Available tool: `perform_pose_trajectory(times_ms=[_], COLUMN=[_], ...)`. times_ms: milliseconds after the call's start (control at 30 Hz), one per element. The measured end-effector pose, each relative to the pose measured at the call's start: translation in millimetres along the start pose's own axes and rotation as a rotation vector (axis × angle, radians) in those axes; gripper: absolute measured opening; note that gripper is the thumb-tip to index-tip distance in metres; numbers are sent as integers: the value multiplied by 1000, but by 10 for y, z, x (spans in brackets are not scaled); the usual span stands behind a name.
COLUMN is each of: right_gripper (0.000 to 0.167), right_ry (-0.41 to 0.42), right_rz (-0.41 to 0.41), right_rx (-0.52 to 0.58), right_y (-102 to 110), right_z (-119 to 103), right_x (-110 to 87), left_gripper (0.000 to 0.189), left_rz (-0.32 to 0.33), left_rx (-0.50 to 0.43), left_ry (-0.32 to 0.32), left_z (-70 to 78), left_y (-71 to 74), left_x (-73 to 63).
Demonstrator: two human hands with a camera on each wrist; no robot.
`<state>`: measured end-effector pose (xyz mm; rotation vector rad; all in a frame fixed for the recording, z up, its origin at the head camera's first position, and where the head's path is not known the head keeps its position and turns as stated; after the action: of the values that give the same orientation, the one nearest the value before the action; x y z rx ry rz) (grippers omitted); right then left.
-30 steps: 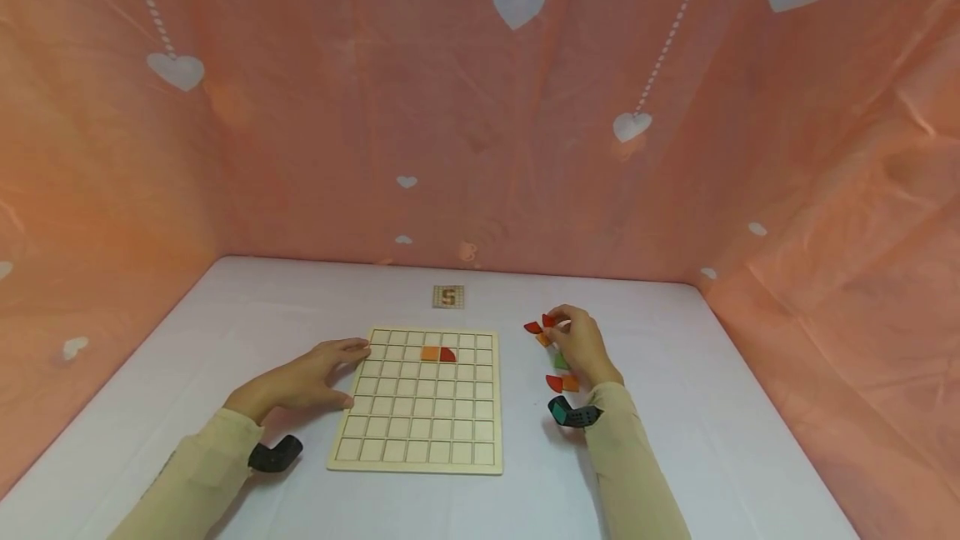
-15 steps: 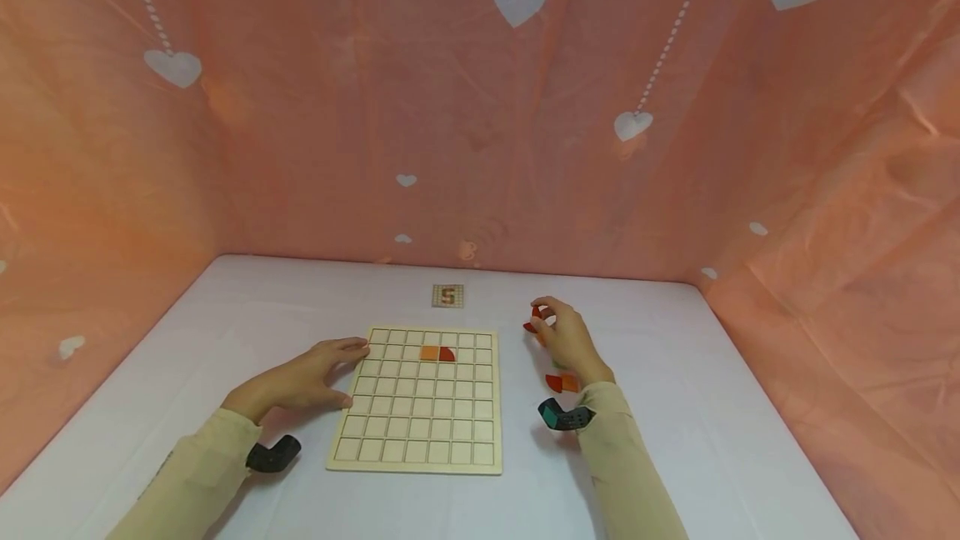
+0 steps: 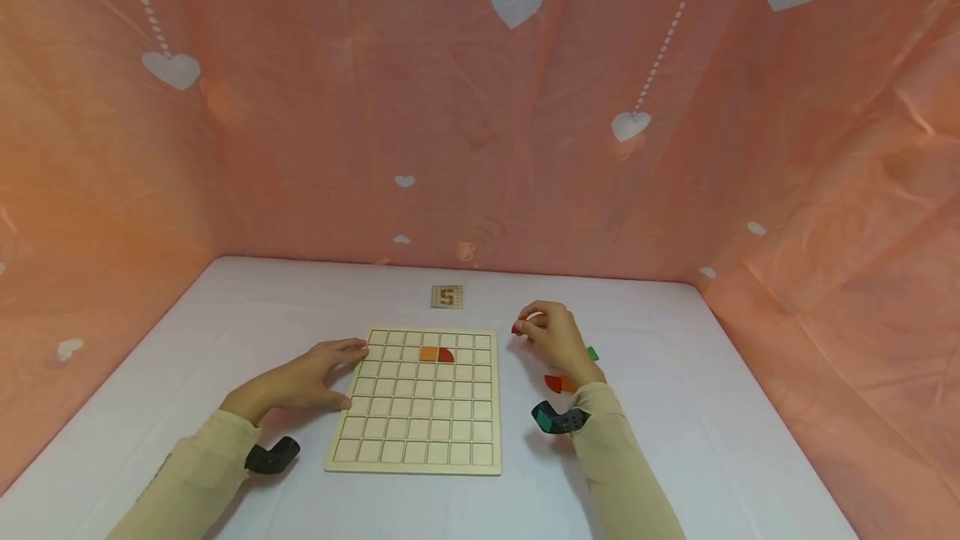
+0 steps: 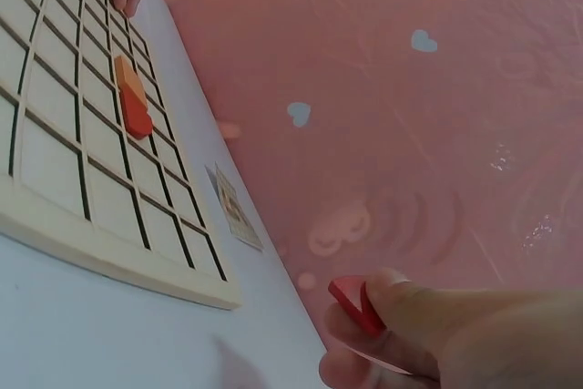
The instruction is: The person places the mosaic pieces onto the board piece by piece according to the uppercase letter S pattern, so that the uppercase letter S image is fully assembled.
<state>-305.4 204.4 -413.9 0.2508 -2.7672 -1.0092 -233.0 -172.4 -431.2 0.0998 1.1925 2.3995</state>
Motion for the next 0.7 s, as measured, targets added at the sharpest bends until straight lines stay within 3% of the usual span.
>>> perform_pose_trajectory(times_ms=[700], right_gripper=[12], right_ry=[57], right_rz=[-36], right_rx=[8], right_y=[-142], right_z=[-143], right_x=[-26], left_gripper=[81], left_rz=[3], left_rx=[-1], left_ry=[2], left_z=[-12], left_y=[-12], left_x=[-6])
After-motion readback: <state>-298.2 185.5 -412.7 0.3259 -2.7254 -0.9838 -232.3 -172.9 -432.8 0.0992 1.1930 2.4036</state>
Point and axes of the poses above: each hand's wrist, its own x-axis towards the middle knuckle, its own y-axis out of the back of the hand, z = x × y, the point moved 2 cm from there along x, towards the middle knuckle, and after that the axes turned 4 degrees about -x, right-handed, at the moved point
